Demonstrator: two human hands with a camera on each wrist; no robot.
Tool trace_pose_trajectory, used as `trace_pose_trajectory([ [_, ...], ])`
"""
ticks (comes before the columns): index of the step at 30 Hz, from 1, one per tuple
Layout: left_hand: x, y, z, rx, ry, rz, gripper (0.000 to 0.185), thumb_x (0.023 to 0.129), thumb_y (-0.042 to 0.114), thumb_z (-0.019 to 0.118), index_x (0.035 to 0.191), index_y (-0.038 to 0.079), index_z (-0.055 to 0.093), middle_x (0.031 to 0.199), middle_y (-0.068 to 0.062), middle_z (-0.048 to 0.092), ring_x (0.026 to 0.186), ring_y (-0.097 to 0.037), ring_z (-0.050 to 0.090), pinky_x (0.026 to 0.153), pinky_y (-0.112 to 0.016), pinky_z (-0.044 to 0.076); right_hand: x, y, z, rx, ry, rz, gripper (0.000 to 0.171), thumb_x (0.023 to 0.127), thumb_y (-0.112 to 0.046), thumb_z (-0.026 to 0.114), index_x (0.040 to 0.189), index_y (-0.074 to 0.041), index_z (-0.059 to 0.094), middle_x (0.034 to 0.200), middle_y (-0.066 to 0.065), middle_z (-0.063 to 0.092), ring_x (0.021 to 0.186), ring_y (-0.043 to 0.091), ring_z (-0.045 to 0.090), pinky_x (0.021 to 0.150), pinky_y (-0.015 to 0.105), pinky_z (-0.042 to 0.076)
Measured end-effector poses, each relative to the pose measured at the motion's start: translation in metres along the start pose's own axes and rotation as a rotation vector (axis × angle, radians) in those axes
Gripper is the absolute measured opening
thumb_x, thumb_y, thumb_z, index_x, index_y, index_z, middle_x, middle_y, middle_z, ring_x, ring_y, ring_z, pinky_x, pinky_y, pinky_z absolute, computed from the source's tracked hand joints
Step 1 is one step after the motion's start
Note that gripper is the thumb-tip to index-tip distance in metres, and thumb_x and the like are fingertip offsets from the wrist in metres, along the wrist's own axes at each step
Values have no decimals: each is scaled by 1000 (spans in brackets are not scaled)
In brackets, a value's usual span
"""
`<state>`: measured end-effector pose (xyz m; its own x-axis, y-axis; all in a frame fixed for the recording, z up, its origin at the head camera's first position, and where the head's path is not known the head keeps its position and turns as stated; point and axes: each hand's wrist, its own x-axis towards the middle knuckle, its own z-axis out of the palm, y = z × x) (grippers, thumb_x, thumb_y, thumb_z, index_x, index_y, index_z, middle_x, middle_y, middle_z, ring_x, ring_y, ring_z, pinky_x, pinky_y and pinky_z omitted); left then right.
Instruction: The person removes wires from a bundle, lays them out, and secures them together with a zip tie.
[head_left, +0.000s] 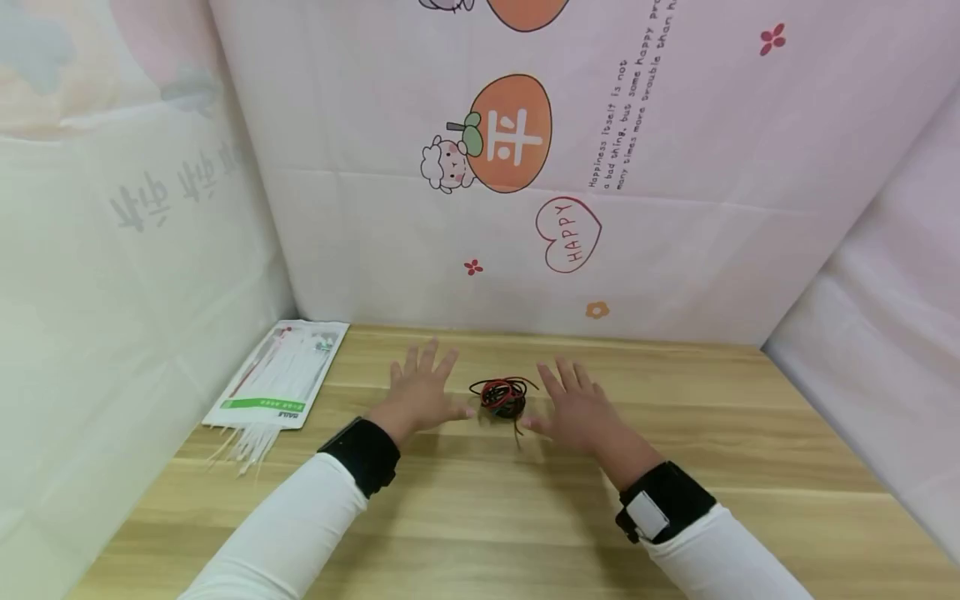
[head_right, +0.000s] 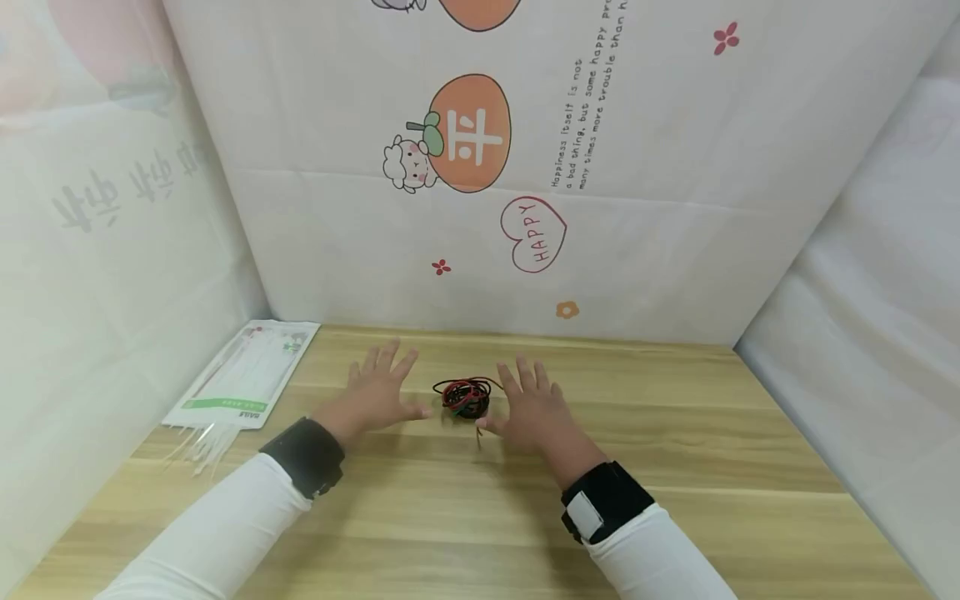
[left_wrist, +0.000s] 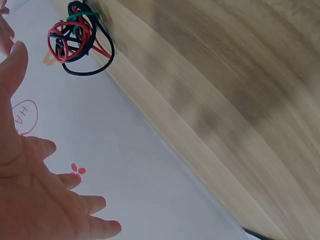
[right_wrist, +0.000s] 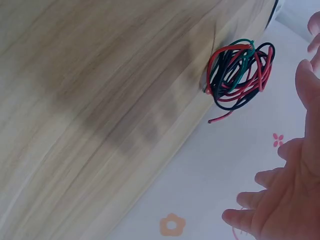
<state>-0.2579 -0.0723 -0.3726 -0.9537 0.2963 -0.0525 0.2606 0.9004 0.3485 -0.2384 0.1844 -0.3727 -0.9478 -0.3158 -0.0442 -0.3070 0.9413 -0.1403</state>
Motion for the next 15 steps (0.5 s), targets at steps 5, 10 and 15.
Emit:
trace_pose_trajectory([
  [5, 0, 7, 4, -13, -17, 15, 113, 72, 57, 77, 156, 24, 10, 161, -12, -8, 142, -48, -11, 104, -73, 0, -2, -5, 2, -9, 31, -20, 93, 88, -62, 56, 154, -9, 17, 157, 25, 16, 140, 48, 20, 103, 63, 31],
  [10, 7, 14, 12, -17, -23, 47, 123, 63, 52, 86, 156, 27, 9, 161, -11, -8, 143, -48, -7, 104, -73, 4, -4, -11, 4, 13, 59, -32, 90, 86, -55, 63, 153, -9, 24, 151, 25, 30, 133, 44, 36, 97, 57, 42],
  [15, 18, 21, 21, 27, -8, 141, 123, 61, 46, 89, 156, 25, 14, 161, -14, 4, 145, -42, 2, 109, -67, 8, -5, -15, 8, 13, 114, -74, 82, 87, -45, 69, 149, -6, 32, 144, 24, 41, 125, 43, 47, 90, 56, 46],
])
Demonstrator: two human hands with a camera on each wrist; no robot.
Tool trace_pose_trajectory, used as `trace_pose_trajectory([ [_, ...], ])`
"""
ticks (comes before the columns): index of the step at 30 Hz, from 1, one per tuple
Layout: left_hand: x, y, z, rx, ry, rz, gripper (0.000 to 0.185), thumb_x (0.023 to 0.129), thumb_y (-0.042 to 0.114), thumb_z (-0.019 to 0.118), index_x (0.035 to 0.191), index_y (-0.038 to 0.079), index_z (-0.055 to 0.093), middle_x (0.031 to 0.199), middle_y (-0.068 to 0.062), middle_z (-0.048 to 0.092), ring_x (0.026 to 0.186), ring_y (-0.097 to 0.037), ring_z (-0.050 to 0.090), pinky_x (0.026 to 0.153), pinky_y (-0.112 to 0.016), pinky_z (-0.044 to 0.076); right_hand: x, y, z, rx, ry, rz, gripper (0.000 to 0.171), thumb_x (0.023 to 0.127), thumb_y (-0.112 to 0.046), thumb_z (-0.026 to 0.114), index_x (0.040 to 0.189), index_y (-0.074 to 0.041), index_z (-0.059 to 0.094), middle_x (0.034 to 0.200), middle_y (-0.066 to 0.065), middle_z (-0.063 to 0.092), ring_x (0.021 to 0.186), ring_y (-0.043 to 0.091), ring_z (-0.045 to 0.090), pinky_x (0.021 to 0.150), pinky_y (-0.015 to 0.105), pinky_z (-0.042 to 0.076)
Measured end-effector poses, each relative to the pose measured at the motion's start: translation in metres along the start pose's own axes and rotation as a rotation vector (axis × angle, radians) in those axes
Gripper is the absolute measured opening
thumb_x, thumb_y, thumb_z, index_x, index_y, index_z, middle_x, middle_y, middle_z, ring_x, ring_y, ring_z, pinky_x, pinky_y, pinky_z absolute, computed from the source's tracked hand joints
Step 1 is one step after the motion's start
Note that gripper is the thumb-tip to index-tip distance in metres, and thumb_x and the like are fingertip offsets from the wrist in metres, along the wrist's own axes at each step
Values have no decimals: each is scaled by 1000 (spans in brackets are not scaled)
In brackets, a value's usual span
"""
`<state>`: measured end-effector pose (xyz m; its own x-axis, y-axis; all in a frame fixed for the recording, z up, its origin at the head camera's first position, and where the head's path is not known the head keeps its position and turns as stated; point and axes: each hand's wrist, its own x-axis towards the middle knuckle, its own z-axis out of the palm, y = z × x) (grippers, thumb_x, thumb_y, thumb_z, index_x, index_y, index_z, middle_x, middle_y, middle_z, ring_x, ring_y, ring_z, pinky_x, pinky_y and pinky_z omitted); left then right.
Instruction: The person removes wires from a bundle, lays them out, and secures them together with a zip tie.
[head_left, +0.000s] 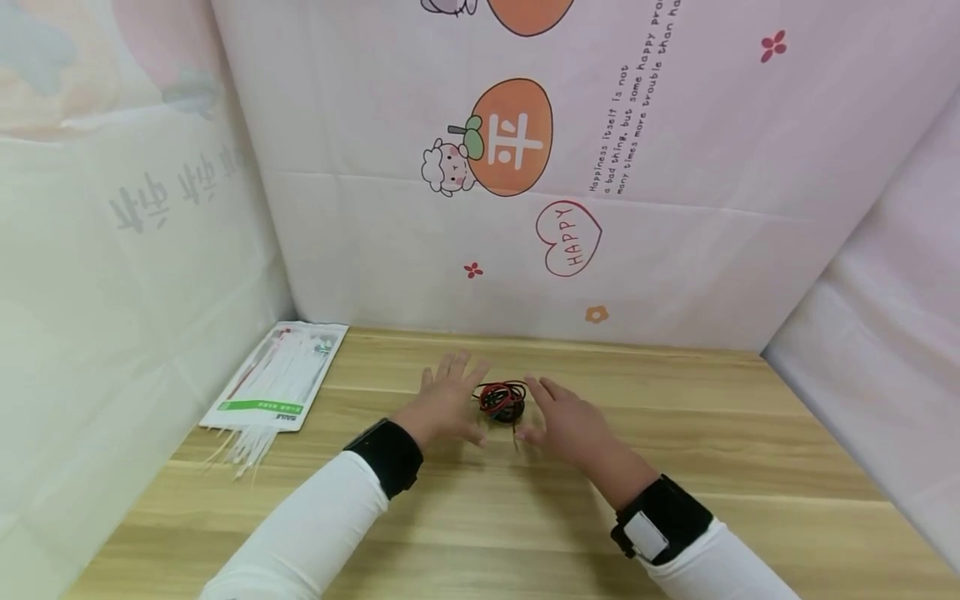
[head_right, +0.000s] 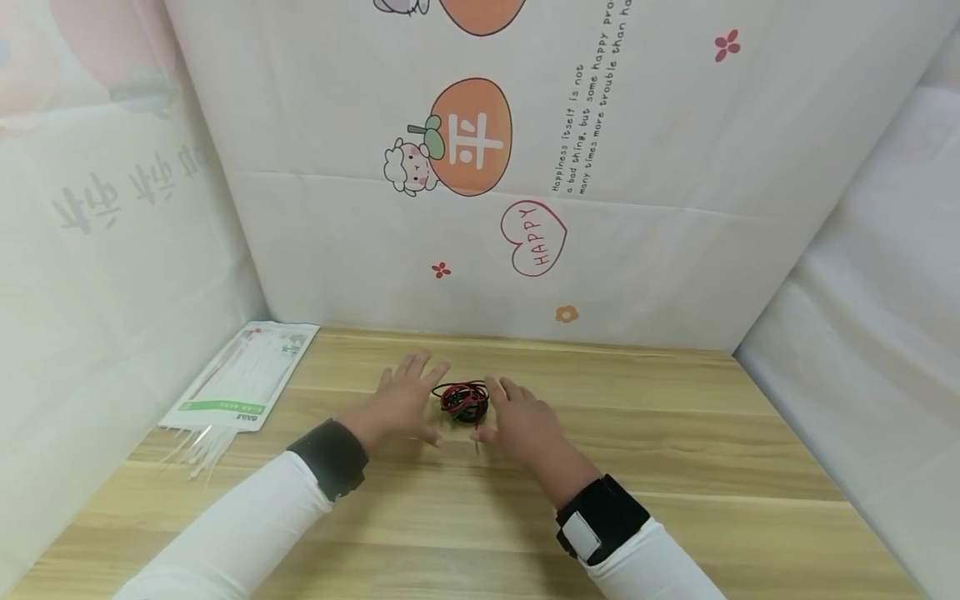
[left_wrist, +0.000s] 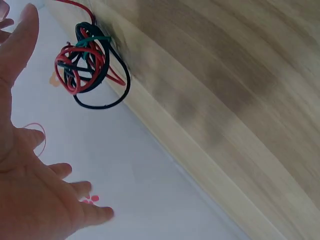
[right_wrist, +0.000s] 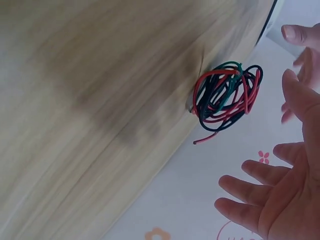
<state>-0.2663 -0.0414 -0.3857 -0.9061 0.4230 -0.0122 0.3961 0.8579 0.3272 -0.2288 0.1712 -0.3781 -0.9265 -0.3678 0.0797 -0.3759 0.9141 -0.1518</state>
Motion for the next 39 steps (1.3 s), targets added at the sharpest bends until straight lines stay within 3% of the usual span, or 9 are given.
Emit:
trace_pose_trajectory([
  [7, 8, 11, 4, 17, -32, 92, 120, 62, 41, 90, 156, 23, 16, 161, -13, 8, 147, -35, 2, 114, -58, 10, -1, -5, 7, -31, 31, -4, 71, 89, -42, 68, 143, -4, 41, 134, 22, 52, 111, 40, 58, 82, 52, 51],
  [15, 17, 10, 9, -12, -54, 178, 113, 63, 37, 90, 154, 19, 24, 158, -8, 23, 146, -27, 16, 112, -59, 18, 3, -11, 13, -51, 42, 16, 46, 88, -40, 69, 114, -3, 60, 102, 13, 63, 85, 28, 64, 69, 42, 53],
  [19, 19, 8, 14, -32, -79, 168, 108, 67, 33, 89, 153, 20, 27, 157, -7, 27, 145, -26, 21, 112, -58, 19, 6, -9, 22, -54, 27, 22, 43, 89, -39, 68, 112, -4, 62, 106, 12, 64, 88, 27, 65, 70, 41, 54],
  [24, 21, 8, 18, -42, -93, 165, 99, 71, 26, 88, 152, 20, 31, 154, -7, 32, 141, -27, 29, 112, -46, 28, 11, -8, 33, -32, -4, 56, 34, 89, -39, 68, 106, -10, 66, 102, 7, 67, 87, 24, 65, 68, 41, 53],
  [31, 25, 11, 21, -21, -89, 174, 87, 76, 24, 84, 149, 19, 37, 152, -9, 35, 138, -30, 33, 108, -43, 34, 13, -8, 38, -49, -25, 44, 17, 90, -30, 68, 94, -14, 70, 82, -1, 68, 69, 14, 62, 61, 36, 50],
  [33, 26, 13, 22, 6, -87, 162, 83, 77, 28, 83, 148, 19, 40, 152, -10, 34, 139, -30, 32, 109, -44, 34, 13, -7, 39, -56, -12, 26, 10, 91, -22, 67, 84, -14, 68, 73, -3, 63, 62, 11, 56, 58, 34, 48],
  [35, 26, 14, 22, 34, -81, 147, 79, 78, 33, 82, 145, 18, 43, 153, -10, 31, 141, -31, 27, 110, -47, 30, 14, -6, 38, -51, -4, 9, 16, 90, -14, 65, 74, -12, 63, 64, -3, 55, 57, 11, 48, 55, 32, 43],
  [39, 27, 20, 24, 112, -44, 153, 77, 75, 40, 83, 139, 16, 49, 158, -9, 21, 145, -31, 15, 113, -55, 18, 14, -2, 38, -51, -3, -1, 16, 87, -6, 65, 73, -12, 60, 63, -3, 53, 58, 11, 48, 56, 33, 44],
])
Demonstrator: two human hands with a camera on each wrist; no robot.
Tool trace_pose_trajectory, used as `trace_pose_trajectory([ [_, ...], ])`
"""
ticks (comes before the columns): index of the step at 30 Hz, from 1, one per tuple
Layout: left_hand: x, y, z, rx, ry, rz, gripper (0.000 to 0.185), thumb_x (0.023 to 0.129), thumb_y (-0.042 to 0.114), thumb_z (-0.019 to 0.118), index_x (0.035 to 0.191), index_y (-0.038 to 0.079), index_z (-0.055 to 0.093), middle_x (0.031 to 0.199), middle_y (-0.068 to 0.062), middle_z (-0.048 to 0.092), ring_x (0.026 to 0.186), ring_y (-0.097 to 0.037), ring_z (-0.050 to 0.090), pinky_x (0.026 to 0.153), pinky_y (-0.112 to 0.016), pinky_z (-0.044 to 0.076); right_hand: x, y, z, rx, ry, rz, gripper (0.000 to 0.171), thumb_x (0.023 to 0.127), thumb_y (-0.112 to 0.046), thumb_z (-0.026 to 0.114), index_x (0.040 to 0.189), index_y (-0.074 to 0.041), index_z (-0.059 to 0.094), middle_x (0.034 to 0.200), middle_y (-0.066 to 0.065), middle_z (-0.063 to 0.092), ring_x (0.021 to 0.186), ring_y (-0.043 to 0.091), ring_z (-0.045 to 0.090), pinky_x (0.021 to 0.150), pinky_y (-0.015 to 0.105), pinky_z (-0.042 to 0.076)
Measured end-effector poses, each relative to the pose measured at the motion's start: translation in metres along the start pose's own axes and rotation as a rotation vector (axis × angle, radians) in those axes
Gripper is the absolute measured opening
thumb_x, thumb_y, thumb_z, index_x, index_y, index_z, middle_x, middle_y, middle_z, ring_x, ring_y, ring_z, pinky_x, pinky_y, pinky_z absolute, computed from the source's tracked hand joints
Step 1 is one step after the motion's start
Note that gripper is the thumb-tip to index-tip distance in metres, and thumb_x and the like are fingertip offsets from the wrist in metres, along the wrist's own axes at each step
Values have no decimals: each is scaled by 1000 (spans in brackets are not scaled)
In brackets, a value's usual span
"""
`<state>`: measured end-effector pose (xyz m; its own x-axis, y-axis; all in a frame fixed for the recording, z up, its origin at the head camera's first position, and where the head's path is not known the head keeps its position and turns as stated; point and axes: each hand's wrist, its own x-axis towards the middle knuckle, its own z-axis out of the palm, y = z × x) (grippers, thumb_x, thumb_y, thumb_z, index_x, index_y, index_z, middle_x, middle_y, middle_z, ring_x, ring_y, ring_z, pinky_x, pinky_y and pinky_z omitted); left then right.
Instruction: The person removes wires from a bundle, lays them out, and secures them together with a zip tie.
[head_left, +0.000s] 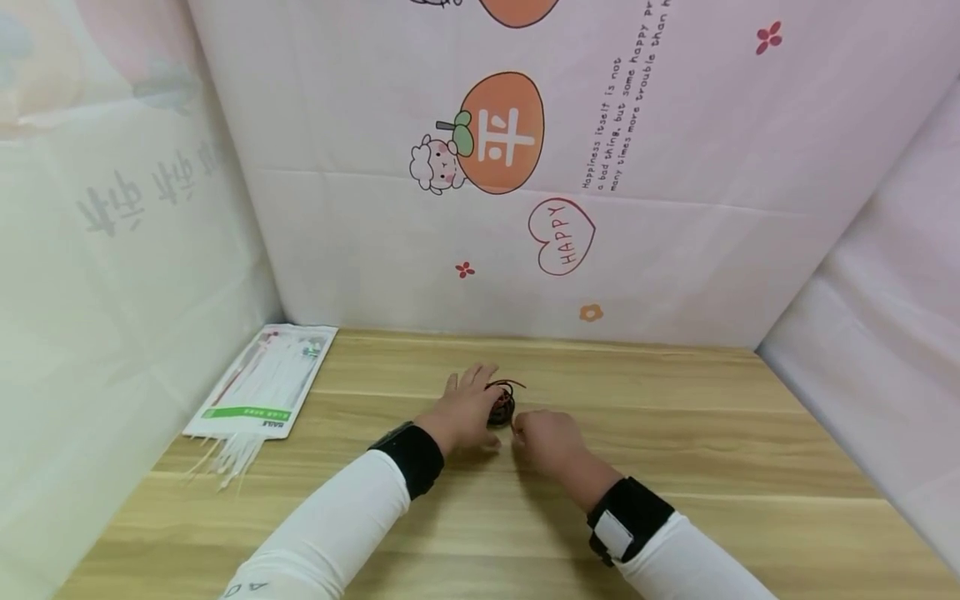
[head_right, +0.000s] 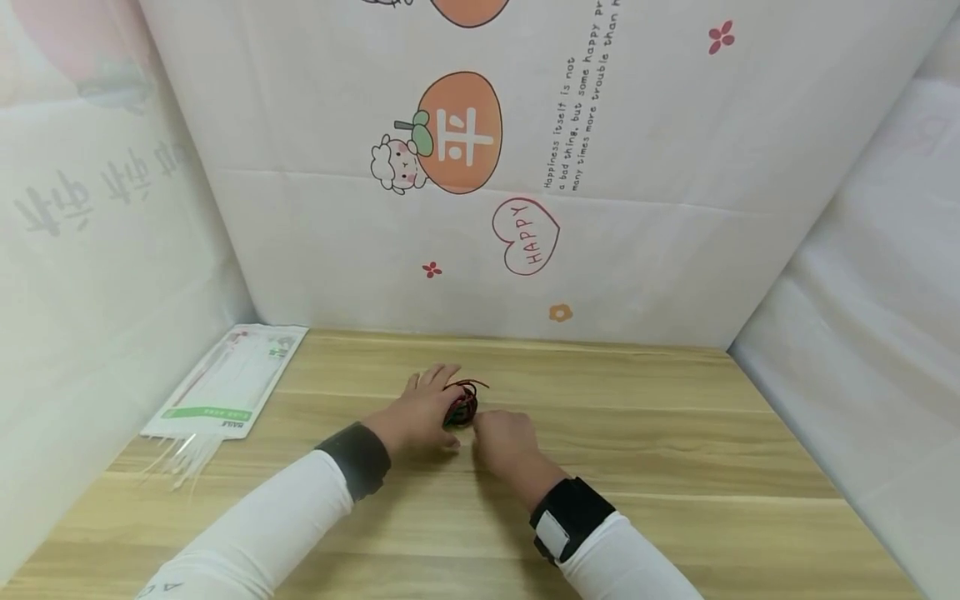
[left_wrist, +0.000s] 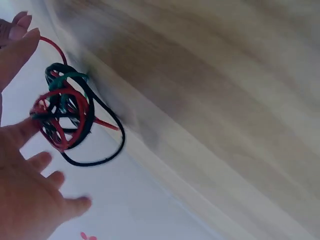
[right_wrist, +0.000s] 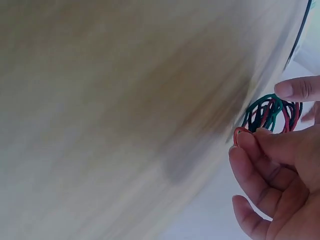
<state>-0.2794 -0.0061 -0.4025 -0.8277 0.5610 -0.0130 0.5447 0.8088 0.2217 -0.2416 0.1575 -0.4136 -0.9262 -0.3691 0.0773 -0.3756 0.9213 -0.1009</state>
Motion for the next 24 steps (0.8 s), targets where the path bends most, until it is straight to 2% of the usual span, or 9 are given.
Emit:
trace_pose_trajectory([
  [4, 7, 8, 1, 61, 32, 69, 77, 74, 40, 83, 139, 17, 49, 158, -7, 22, 146, -30, 14, 114, -56, 14, -2, 4, -4, -6, 12, -1, 9, 85, -5, 68, 82, -13, 66, 72, -2, 64, 68, 14, 60, 62, 37, 51],
  [8, 13, 15, 2, 94, 29, 113, 68, 78, 36, 79, 138, 18, 52, 153, -5, 32, 145, -28, 17, 115, -52, 18, -6, 5, -8, -30, 44, -31, 13, 83, -4, 69, 75, -14, 65, 66, -4, 60, 64, 16, 59, 59, 38, 50],
  [13, 17, 17, 5, 100, 16, 101, 57, 80, 34, 75, 132, 16, 58, 148, -6, 40, 143, -28, 23, 114, -49, 23, -11, 6, -15, -41, 57, -41, 18, 81, -1, 68, 71, -15, 63, 62, -6, 55, 61, 13, 54, 58, 37, 49],
  [19, 18, 13, 13, 135, 12, 51, 54, 80, 41, 74, 129, 21, 61, 137, -3, 50, 131, -24, 40, 107, -48, 32, -15, 7, -19, -43, 16, -20, 9, 82, -3, 72, 85, -11, 72, 80, 2, 70, 76, 20, 66, 68, 38, 54],
  [24, 17, 8, 17, 159, 4, 18, 44, 82, 47, 72, 120, 26, 64, 120, -1, 54, 113, -21, 48, 96, -47, 38, -13, 14, -19, -98, -31, 14, 11, 83, 0, 70, 90, -7, 73, 87, 7, 70, 84, 25, 66, 71, 39, 55],
])
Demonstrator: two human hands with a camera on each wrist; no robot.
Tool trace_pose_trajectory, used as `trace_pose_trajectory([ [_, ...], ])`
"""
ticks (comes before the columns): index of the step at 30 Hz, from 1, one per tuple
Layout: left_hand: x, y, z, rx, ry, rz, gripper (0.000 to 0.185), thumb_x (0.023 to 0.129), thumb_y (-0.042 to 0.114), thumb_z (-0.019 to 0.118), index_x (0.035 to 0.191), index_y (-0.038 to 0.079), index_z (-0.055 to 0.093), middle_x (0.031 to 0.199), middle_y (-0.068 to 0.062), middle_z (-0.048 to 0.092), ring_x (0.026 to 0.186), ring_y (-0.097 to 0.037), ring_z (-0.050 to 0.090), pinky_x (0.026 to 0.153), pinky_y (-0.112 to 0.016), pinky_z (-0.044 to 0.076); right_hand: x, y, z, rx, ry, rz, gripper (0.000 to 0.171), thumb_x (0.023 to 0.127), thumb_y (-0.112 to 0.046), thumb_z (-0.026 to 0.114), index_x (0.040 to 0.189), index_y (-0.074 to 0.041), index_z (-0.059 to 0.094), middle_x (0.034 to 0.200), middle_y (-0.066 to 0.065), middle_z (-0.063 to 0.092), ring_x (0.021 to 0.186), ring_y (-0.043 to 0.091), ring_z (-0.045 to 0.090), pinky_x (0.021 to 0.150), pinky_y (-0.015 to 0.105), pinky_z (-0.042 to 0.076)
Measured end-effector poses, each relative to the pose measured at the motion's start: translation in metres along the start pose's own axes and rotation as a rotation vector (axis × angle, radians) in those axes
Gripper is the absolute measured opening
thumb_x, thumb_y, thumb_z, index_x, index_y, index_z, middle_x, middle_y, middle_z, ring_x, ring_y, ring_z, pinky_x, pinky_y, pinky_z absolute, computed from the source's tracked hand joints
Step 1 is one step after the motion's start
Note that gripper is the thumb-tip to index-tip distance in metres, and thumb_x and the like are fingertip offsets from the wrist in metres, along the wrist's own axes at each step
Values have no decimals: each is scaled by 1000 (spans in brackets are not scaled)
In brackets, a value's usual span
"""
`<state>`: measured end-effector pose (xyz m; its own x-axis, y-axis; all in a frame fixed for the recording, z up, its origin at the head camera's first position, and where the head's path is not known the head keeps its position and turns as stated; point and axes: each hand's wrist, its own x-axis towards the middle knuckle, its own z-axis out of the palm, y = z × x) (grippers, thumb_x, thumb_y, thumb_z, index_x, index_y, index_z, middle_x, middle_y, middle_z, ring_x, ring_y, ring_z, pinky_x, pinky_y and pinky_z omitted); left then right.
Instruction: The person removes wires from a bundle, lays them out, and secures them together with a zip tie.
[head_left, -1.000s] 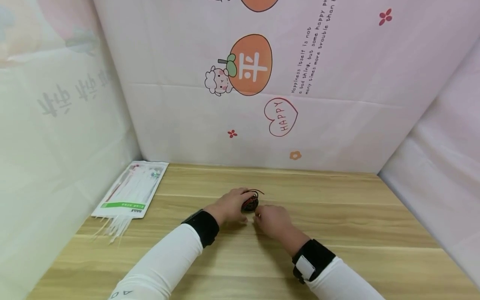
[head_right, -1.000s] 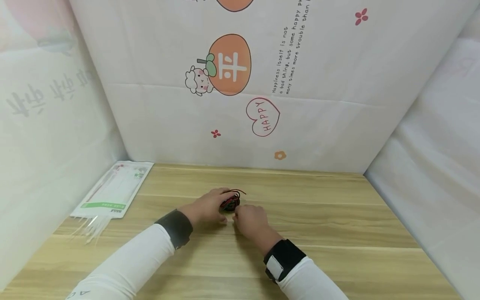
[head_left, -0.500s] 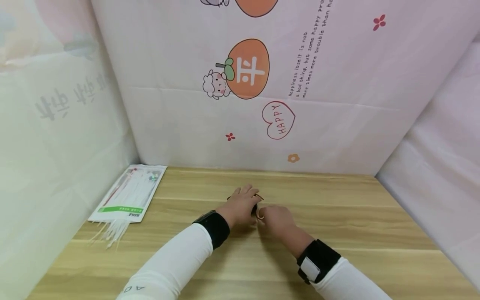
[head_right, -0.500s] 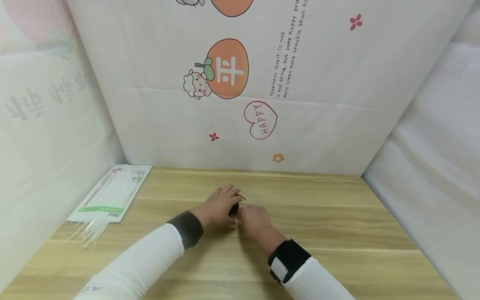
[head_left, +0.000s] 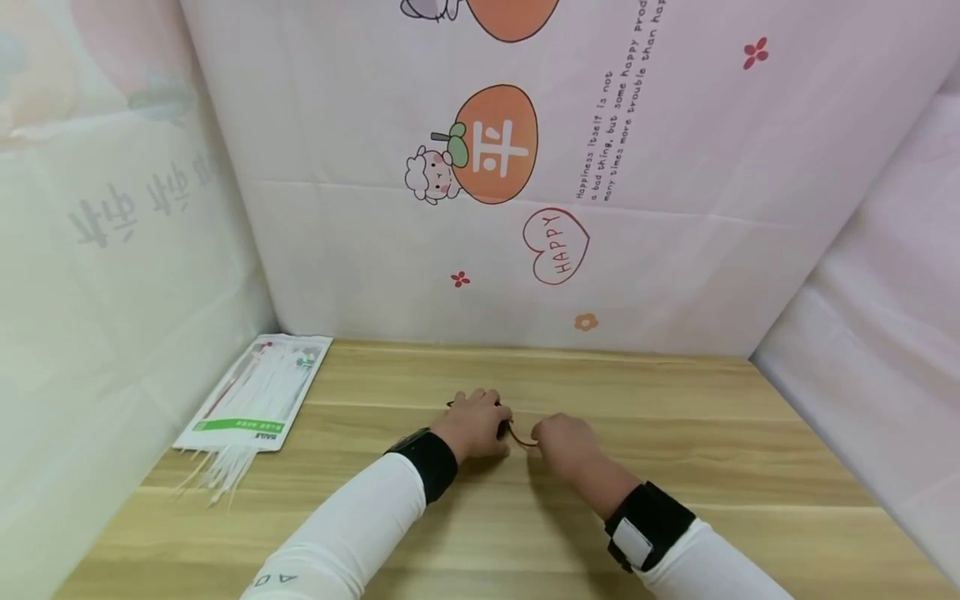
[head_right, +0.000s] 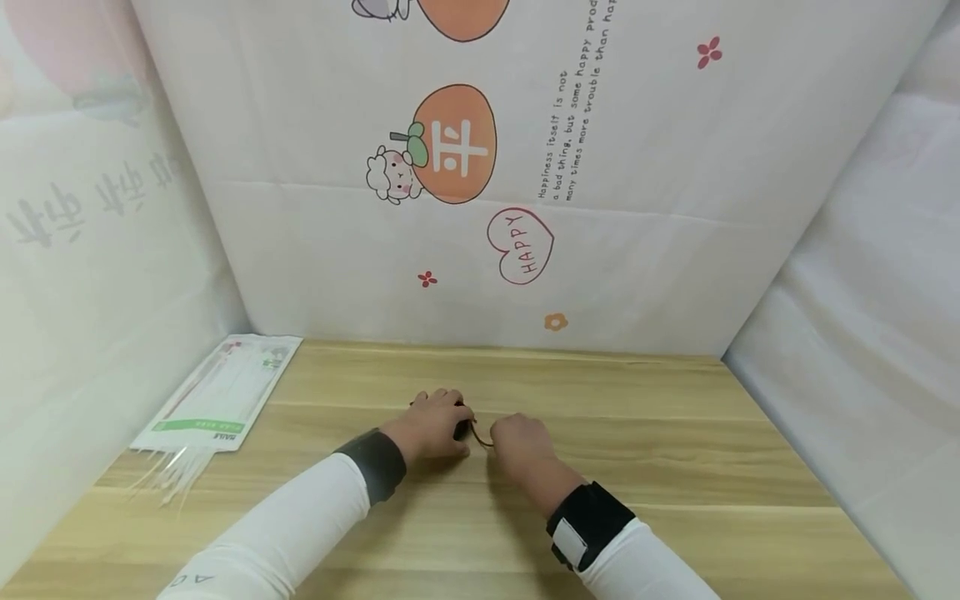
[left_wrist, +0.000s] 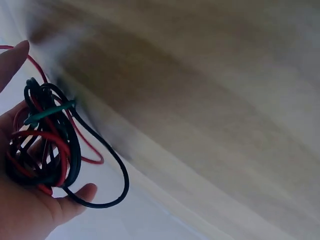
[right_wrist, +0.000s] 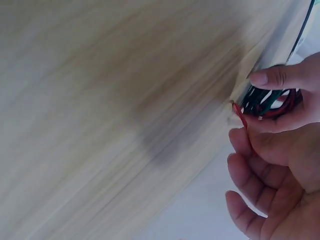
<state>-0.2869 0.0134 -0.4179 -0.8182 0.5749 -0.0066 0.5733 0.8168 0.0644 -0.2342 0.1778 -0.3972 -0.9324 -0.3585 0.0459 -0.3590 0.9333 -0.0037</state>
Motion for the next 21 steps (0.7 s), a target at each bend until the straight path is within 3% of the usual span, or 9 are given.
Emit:
trace_pose_trajectory([
  [5, -4, 1, 1, 33, -20, -6, 25, 88, 42, 68, 104, 24, 61, 102, -1, 54, 95, -21, 52, 83, -43, 42, -1, 8, 5, -46, 4, -2, 11, 81, 3, 67, 77, -8, 69, 77, 7, 62, 77, 26, 60, 63, 42, 52],
  [8, -8, 2, 0, 49, -20, -4, 14, 93, 34, 62, 103, 23, 62, 99, -2, 56, 90, -23, 55, 79, -43, 44, -1, 11, 7, -64, 16, 2, 13, 82, 2, 67, 76, -9, 68, 75, 6, 59, 75, 25, 58, 60, 41, 51],
  [12, -13, 5, -3, 63, -42, -29, 22, 98, 26, 54, 119, 26, 62, 110, -4, 60, 97, -26, 59, 83, -45, 45, -3, 14, 4, -72, 41, 2, 9, 82, 1, 69, 82, -9, 69, 78, 6, 60, 76, 25, 58, 61, 40, 51],
  [15, -17, 5, -5, 31, -84, -92, 27, 100, 25, 49, 125, 28, 61, 119, -6, 58, 103, -31, 58, 84, -48, 47, -3, 14, -1, -78, 75, -4, 10, 83, 0, 70, 87, -8, 69, 80, 6, 61, 78, 26, 59, 63, 39, 52],
  [19, -21, 2, -7, 23, -88, -122, 23, 101, 25, 48, 116, 21, 65, 115, -7, 54, 101, -28, 56, 80, -44, 50, -4, 13, -9, -67, 122, -2, 12, 83, 2, 70, 91, -8, 70, 81, 6, 62, 79, 25, 61, 63, 37, 52],
  [21, -23, -2, -6, 46, -59, -98, 20, 101, 23, 51, 110, 17, 67, 106, -5, 54, 96, -22, 55, 77, -38, 51, -4, 13, -12, -44, 142, 2, 11, 84, 2, 68, 91, -7, 68, 82, 6, 63, 78, 26, 61, 62, 37, 52],
])
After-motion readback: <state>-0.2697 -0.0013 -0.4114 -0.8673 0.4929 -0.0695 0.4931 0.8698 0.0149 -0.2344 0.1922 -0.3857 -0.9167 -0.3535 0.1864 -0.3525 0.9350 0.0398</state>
